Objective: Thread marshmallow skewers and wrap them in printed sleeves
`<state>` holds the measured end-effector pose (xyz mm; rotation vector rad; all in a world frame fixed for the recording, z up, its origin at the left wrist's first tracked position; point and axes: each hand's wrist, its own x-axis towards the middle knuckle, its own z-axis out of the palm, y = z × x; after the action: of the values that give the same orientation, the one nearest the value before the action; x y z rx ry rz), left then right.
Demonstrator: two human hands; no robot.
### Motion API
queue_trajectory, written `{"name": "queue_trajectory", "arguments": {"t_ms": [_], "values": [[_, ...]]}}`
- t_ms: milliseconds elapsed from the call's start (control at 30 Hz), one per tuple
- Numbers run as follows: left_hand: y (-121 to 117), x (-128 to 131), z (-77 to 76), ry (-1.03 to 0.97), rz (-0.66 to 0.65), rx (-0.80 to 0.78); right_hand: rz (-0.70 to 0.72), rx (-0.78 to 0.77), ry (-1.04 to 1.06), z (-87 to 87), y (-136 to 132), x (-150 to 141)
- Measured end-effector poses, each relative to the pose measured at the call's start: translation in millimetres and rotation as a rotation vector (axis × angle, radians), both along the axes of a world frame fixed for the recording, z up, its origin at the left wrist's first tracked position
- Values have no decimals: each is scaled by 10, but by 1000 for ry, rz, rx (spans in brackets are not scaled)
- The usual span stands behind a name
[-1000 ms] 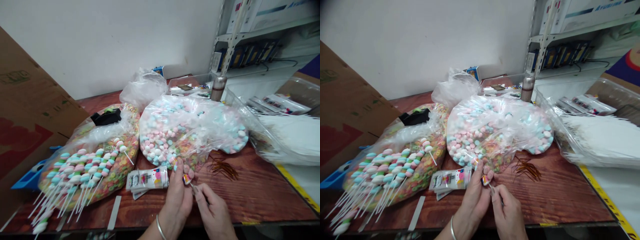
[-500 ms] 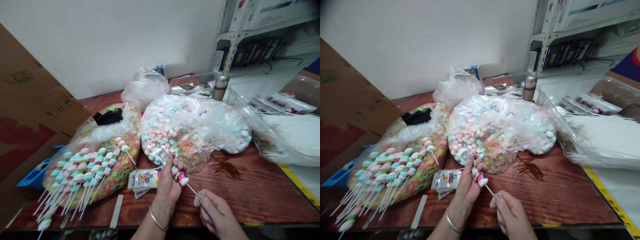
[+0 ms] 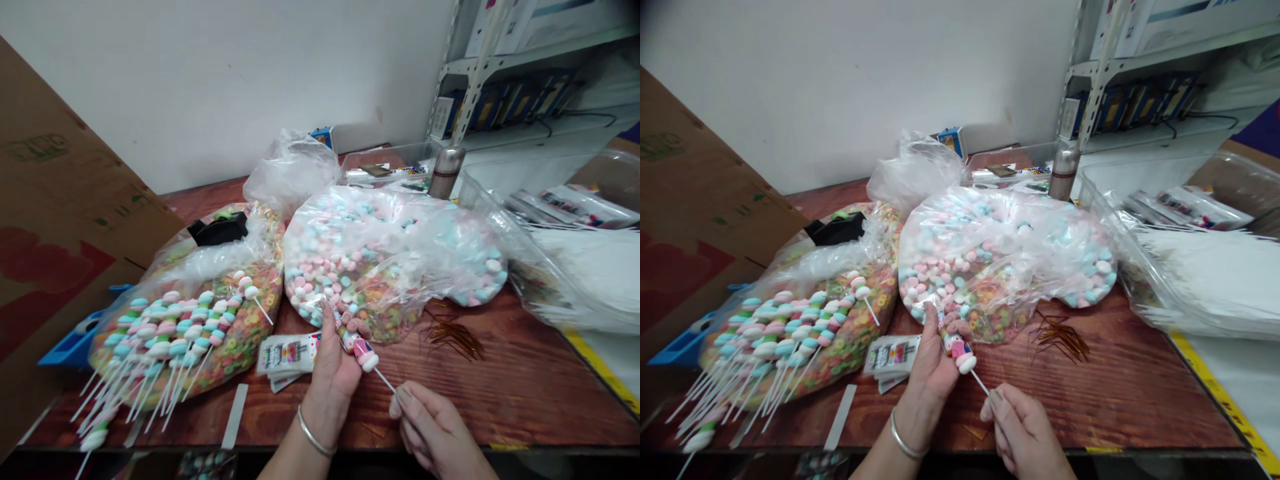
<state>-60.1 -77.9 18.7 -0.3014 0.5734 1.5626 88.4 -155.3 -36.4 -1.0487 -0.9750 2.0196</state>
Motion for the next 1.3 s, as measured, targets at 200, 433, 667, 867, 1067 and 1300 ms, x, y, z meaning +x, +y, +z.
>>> {"name": "queue_trajectory", "arguments": {"t_ms": [200,433,667,867,1067,1300], "values": [[-99,234,-48,143,-10,-67,-81,429,-378,57,7,-35],[-89,169,-78,248,-21,-47,-46,570,-551,12,53,24],[-36,73,-63,207,-30,-127,-161,932,-691,-59,80,118],[-69,76,-23,207,-39,-3,-12,308,-252,14,63,43],[-116,141,26,262,-99,101,-14,-225,207,125,68,-63],[-96,146,12,308,-92,-30,-135,1037,-690,-47,133,51]]}}
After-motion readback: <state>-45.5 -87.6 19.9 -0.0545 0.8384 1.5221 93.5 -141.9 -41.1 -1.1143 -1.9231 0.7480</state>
